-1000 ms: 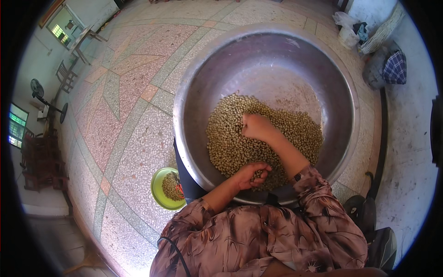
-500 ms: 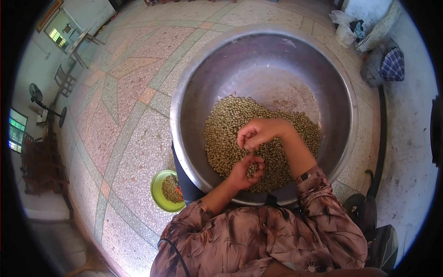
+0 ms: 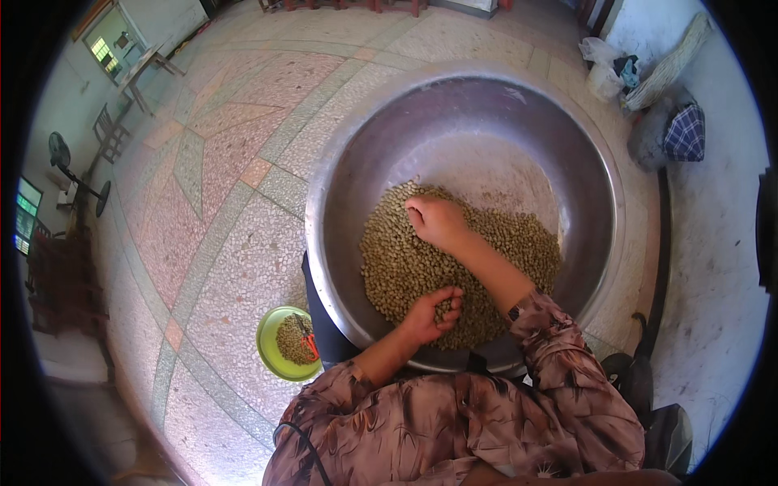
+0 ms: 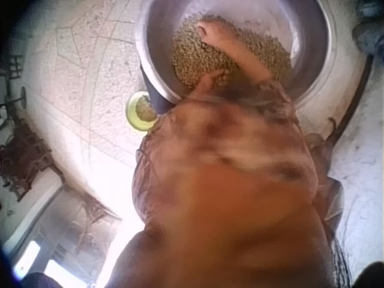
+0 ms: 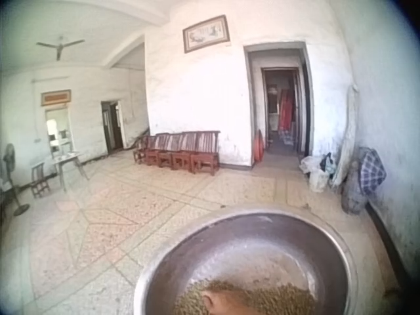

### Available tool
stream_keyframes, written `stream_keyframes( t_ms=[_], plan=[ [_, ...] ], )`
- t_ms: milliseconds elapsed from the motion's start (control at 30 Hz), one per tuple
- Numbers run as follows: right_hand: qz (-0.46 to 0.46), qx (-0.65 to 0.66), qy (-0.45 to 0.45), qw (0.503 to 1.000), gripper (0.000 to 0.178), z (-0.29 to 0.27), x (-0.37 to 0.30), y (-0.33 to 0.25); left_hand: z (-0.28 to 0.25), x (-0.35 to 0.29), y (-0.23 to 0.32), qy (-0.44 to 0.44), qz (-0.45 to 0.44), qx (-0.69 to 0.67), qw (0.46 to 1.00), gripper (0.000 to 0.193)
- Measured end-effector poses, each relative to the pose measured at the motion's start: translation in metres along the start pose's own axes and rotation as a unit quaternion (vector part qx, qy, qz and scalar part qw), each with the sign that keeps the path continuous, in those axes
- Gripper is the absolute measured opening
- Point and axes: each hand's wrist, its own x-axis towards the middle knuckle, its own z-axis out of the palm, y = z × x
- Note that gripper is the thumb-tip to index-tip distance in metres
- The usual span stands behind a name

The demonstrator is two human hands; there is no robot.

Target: Manually sort dried coffee beans or seeds by hand from a large metal basin into a smaller green bowl.

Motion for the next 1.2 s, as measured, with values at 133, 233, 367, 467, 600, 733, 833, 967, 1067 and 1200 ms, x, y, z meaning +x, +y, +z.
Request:
stream_keyframes(
  t_ms=[133,233,367,467,600,733,833,967,1067,1200],
  plan=[
    [-0.006,-0.087,-0.069,0.994,0.020,0.005,0.015,-0.016,0.001,-0.001,-0.001,0.007,0.010,-0.002,1.000,0.019],
    [-0.011,-0.145,-0.123,0.982,0.027,0.010,0.020,-0.017,0.004,-0.002,-0.001,0.004,0.011,-0.005,1.000,0.020],
    [-0.002,-0.166,-0.132,0.977,0.030,0.014,0.021,-0.019,0.004,-0.003,-0.002,-0.012,0.015,-0.001,1.000,0.020],
    [0.002,-0.180,-0.145,0.973,0.030,0.012,0.017,-0.017,0.006,-0.005,-0.001,-0.016,0.014,-0.001,1.000,0.019],
    [0.017,-0.210,-0.157,0.965,0.019,0.007,0.002,-0.005,0.008,-0.004,-0.001,-0.016,0.011,-0.003,1.000,0.019],
    [0.024,-0.215,-0.182,0.959,0.020,-0.004,-0.016,0.004,0.005,-0.004,-0.003,-0.010,0.004,-0.005,1.000,0.019],
    [0.037,-0.180,-0.142,0.973,0.015,-0.013,-0.028,0.019,0.005,-0.003,-0.003,-0.006,0.004,-0.007,1.000,0.019],
    [0.353,0.445,-0.194,0.800,0.019,-0.050,-0.032,0.025,0.004,-0.002,-0.001,-0.002,-0.008,-0.024,1.000,0.020],
    [0.353,0.674,-0.173,0.625,0.018,-0.060,-0.042,0.026,0.003,-0.001,-0.001,0.004,-0.004,-0.016,1.000,0.021],
    [0.284,0.589,-0.283,0.702,0.019,-0.071,-0.045,0.003,0.011,-0.005,0.001,0.021,0.006,-0.028,0.999,0.022]
  ],
)
